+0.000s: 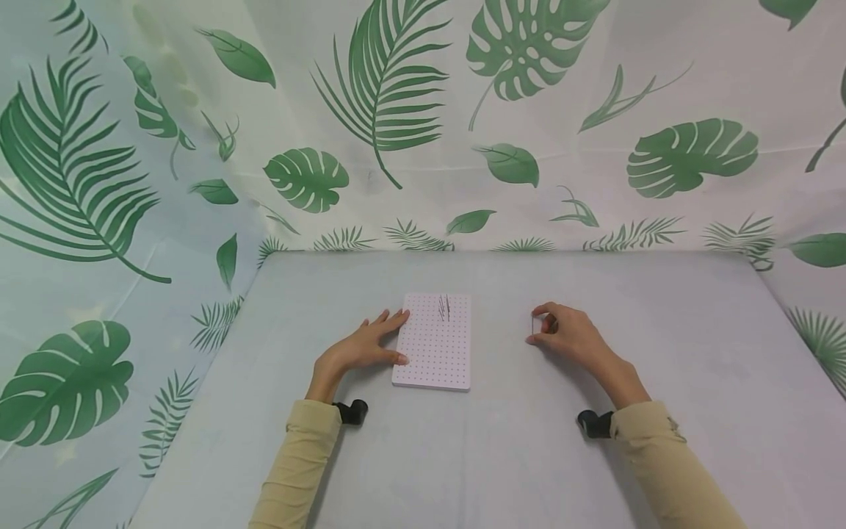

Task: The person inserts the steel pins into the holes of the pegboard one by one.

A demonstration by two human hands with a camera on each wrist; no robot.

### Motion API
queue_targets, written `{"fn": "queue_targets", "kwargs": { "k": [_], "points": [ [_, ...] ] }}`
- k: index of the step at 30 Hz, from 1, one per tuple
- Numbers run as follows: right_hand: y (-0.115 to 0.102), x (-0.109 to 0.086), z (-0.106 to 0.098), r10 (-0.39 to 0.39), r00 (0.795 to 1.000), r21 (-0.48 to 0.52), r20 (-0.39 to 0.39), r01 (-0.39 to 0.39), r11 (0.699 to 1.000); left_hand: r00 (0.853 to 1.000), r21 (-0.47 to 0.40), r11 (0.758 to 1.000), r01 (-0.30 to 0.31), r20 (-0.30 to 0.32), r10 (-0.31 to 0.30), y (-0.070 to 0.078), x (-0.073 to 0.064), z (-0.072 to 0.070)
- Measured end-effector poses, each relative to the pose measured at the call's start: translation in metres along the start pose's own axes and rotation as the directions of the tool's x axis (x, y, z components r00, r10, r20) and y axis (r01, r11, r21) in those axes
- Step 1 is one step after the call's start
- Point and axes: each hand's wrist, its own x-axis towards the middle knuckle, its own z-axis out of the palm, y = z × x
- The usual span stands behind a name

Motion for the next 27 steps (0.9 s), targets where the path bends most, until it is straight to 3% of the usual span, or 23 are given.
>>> {"fn": "queue_targets", "kwargs": {
  "k": [8,16,27],
  "points": [
    [-0.001,-0.004,-0.001,-0.045,0.994,0.004,-0.100,0.046,0.999,1.000,-0.002,1.000,0.001,-0.010,-0.001,-0.001,0.001,0.001],
    [-0.006,-0.010,-0.004,-0.042,0.989,0.027,-0.143,0.046,0.999,1.000,-0.006,1.000,0.007,-0.015,-0.007,-0.001,0.001,0.002],
    [-0.017,-0.005,-0.001,-0.084,0.978,0.034,-0.189,0.092,0.995,1.000,0.001,1.000,0.006,-0.010,-0.006,0.000,0.001,0.001]
  ]
}}
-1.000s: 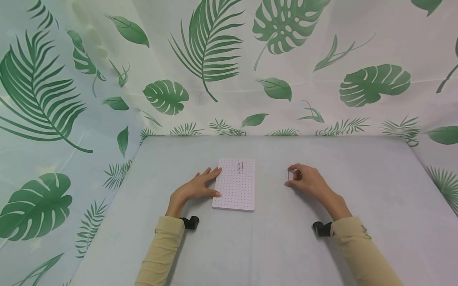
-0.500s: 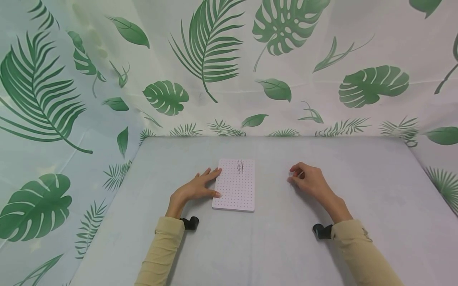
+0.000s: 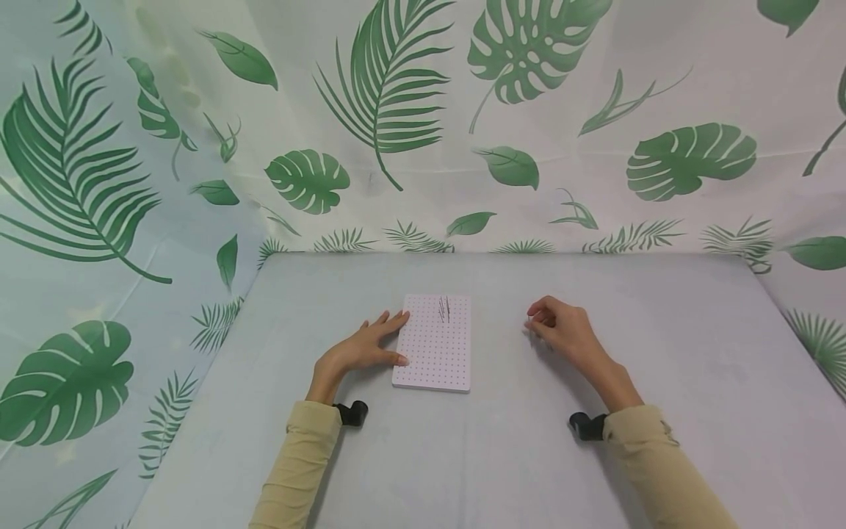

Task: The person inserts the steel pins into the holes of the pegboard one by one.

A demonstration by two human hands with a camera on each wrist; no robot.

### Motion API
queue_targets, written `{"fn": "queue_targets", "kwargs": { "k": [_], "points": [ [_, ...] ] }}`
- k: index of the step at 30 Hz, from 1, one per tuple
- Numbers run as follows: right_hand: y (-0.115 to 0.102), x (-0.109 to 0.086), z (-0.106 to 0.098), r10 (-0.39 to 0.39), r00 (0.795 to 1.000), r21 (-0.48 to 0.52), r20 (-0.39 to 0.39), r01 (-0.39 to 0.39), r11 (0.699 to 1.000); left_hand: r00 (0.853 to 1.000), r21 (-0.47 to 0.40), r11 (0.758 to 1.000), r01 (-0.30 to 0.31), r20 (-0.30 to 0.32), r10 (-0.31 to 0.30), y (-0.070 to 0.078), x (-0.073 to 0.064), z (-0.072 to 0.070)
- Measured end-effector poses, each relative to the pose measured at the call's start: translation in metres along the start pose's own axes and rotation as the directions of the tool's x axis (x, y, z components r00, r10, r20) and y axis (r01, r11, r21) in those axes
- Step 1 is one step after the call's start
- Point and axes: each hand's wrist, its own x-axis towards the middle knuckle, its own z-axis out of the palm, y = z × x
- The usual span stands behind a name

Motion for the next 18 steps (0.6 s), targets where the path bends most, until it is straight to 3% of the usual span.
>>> {"fn": "queue_targets", "kwargs": {
  "k": [18],
  "points": [
    [-0.022,0.016,0.010,0.000,1.000,0.055,0.029,-0.002,0.998,1.000,-0.008,1.000,-0.005,-0.008,0.005,-0.002,0.001,0.001]
  ]
}}
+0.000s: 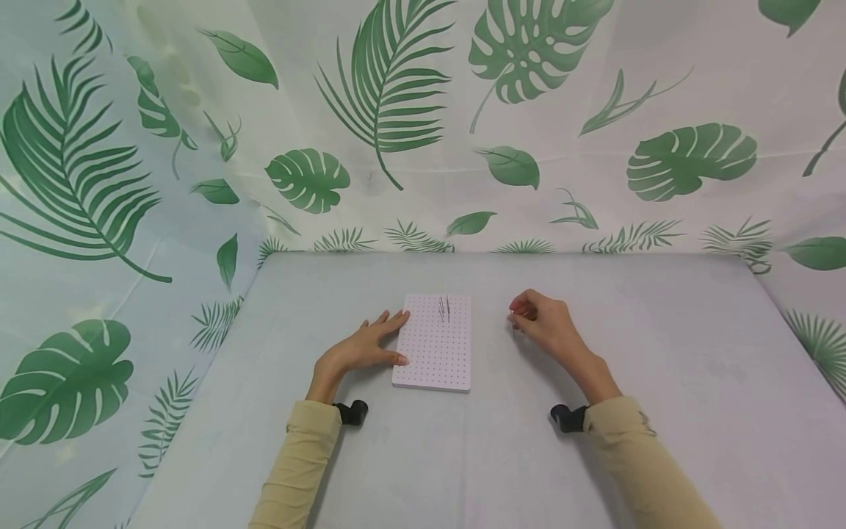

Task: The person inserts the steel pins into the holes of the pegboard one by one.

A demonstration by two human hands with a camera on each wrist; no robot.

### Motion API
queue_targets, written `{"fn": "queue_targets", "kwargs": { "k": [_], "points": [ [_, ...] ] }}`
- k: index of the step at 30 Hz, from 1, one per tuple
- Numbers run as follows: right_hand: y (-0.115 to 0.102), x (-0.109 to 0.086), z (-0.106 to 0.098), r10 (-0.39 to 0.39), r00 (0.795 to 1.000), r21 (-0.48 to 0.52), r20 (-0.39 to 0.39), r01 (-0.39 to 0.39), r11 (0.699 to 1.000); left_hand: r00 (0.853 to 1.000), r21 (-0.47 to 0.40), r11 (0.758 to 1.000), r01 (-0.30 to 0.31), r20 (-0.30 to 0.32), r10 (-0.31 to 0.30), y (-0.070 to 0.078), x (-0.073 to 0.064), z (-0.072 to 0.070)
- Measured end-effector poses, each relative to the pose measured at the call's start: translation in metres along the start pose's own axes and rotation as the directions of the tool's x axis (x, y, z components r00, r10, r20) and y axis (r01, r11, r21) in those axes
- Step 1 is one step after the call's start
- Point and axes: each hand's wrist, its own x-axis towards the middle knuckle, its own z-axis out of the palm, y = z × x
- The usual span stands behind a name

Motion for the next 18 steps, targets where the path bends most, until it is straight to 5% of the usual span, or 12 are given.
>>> {"fn": "queue_targets", "kwargs": {
  "k": [18],
  "points": [
    [-0.024,0.010,0.011,-0.004,1.000,0.056,0.025,0.003,0.998,1.000,0.009,1.000,0.005,0.011,-0.005,0.001,0.000,-0.002]
  ]
}}
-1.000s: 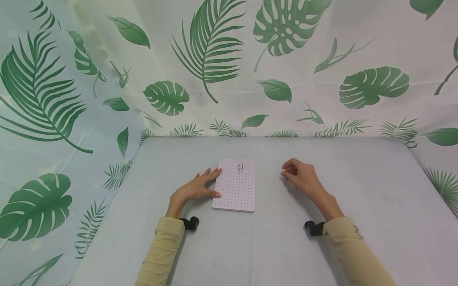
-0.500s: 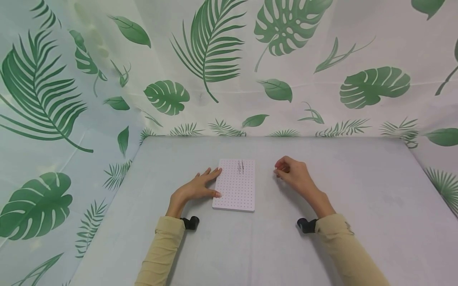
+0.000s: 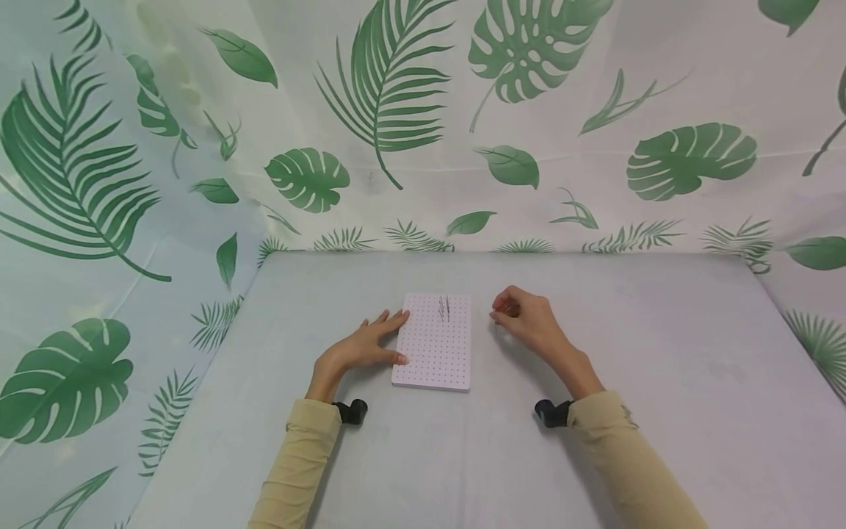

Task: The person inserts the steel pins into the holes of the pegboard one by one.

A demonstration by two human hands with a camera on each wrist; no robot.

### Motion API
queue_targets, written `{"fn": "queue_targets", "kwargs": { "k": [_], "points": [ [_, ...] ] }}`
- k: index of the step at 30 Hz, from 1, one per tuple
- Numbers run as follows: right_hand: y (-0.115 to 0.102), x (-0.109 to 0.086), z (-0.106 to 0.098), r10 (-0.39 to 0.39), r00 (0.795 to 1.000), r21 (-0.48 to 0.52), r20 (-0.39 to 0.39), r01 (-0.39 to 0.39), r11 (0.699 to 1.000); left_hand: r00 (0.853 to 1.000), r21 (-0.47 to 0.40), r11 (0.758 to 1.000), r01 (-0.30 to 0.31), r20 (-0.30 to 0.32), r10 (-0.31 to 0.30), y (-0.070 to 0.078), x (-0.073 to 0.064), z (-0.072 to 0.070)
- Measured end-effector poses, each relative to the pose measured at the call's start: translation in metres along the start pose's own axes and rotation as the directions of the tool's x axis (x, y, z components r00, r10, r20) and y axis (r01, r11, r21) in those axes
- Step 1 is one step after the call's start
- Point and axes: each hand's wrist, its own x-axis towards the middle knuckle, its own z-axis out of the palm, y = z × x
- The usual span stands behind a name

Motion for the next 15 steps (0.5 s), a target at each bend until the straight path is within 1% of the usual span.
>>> {"fn": "queue_targets", "kwargs": {
  "k": [4,11,15],
  "points": [
    [-0.006,0.003,0.003,-0.019,1.000,0.018,-0.009,0.019,1.000,1.000,-0.014,1.000,0.005,-0.003,-0.006,0.001,-0.001,-0.002],
    [-0.015,0.007,0.010,-0.009,1.000,0.034,-0.008,0.009,0.999,1.000,-0.012,1.000,0.006,-0.002,-0.006,0.000,-0.001,0.000],
    [-0.016,0.009,0.015,-0.038,0.999,0.046,-0.021,0.039,0.998,1.000,-0.016,1.000,0.005,-0.004,-0.005,0.001,-0.001,0.000]
  ]
}}
